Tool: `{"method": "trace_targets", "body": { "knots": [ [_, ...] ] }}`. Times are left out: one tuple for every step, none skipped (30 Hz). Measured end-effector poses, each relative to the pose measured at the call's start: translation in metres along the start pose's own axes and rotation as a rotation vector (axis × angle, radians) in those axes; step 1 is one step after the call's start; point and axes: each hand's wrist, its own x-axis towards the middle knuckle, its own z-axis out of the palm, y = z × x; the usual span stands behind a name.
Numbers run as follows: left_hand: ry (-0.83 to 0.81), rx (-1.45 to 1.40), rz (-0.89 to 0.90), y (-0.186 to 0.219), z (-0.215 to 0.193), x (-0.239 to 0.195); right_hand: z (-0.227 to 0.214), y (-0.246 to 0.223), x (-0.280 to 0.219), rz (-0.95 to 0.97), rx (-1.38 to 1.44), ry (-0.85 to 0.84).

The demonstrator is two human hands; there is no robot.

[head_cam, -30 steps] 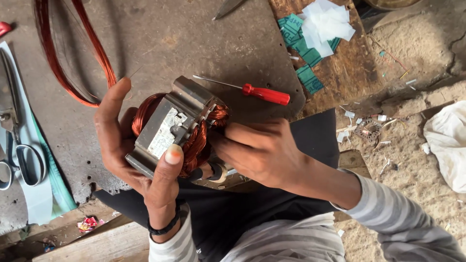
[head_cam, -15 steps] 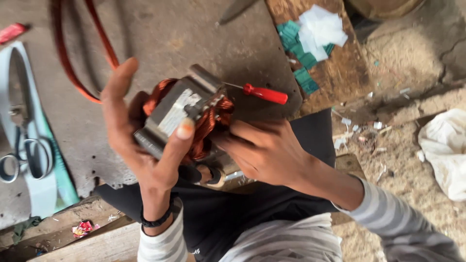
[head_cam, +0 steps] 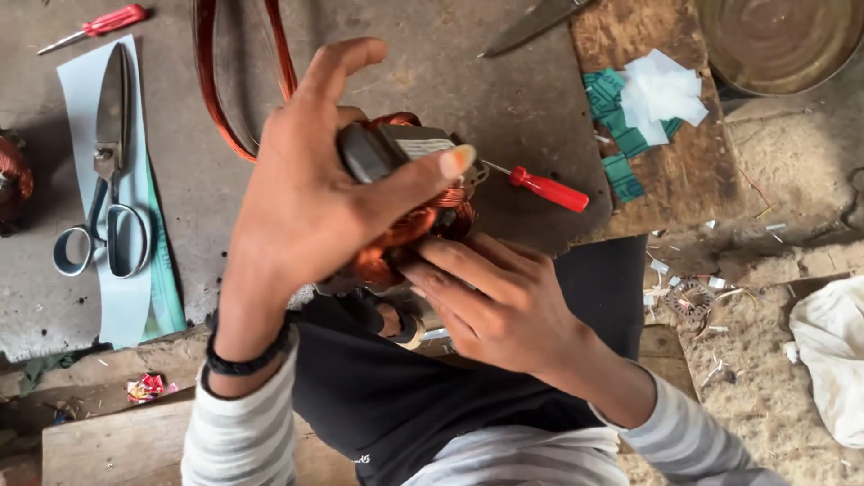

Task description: Repairing or rewinding an electric motor stator by inserting and adjusting copper wire coils.

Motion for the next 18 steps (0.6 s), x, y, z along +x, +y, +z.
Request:
{"method": "trace_targets", "body": {
  "knots": [
    [0.0, -0.001, -0.005, 0.0, -0.001, 0.0, 0.0, -0.002, 0.002, 0.001, 0.004, -0.003],
    [0.008, -0.005, 0.013, 0.0, -0.002, 0.0, 0.001, -0.004, 0.005, 0.018, 0.015, -0.006],
    [0.018, -0.006, 0.034, 0.0, -0.004, 0.0, 0.002, -0.005, 0.008, 0.032, 0.027, -0.004],
    [0.019, -0.003, 0.031, -0.003, -0.003, -0.001, 0.002, -0.006, 0.008, 0.03, 0.031, -0.004],
    [-0.006, -0.017, 0.048, -0.007, -0.002, -0.003, 0.002, -0.007, 0.008, 0.057, 0.056, -0.011],
    [-0.031, -0.032, 0.065, -0.01, -0.001, -0.004, 0.003, -0.009, 0.009, 0.084, 0.081, -0.017],
    [-0.026, -0.032, 0.064, -0.009, -0.001, -0.004, 0.004, -0.004, 0.006, 0.08, 0.082, -0.02],
    [-0.009, 0.003, 0.103, -0.008, -0.001, -0.004, 0.006, 0.0, 0.002, 0.074, 0.081, -0.012],
    [0.009, 0.037, 0.139, -0.007, -0.001, -0.005, 0.007, 0.004, -0.002, 0.069, 0.081, -0.007],
    [0.013, 0.036, 0.133, -0.007, -0.003, 0.0, 0.003, 0.005, 0.005, 0.066, 0.084, -0.013],
    [-0.008, -0.009, 0.079, -0.007, -0.005, 0.003, -0.002, 0.005, 0.012, 0.047, 0.062, -0.002],
    [-0.03, -0.054, 0.026, -0.007, -0.006, 0.006, -0.008, 0.005, 0.018, 0.027, 0.039, 0.009],
    [-0.025, -0.057, 0.021, -0.01, -0.007, 0.005, -0.008, 0.007, 0.02, 0.024, 0.041, 0.003],
    [-0.013, -0.064, 0.026, -0.012, -0.007, 0.004, -0.01, 0.009, 0.021, 0.022, 0.069, -0.017],
    [-0.001, -0.067, 0.041, -0.014, -0.008, 0.006, -0.012, 0.012, 0.025, 0.018, 0.09, -0.029],
    [0.003, -0.067, 0.046, -0.019, -0.008, 0.006, -0.007, 0.016, 0.024, 0.012, 0.087, -0.028],
    [-0.008, -0.128, 0.046, -0.024, -0.007, 0.004, -0.002, 0.019, 0.022, 0.013, 0.102, -0.026],
    [-0.018, -0.19, 0.047, -0.03, -0.007, 0.003, 0.003, 0.021, 0.02, 0.013, 0.117, -0.024]
  ]
}}
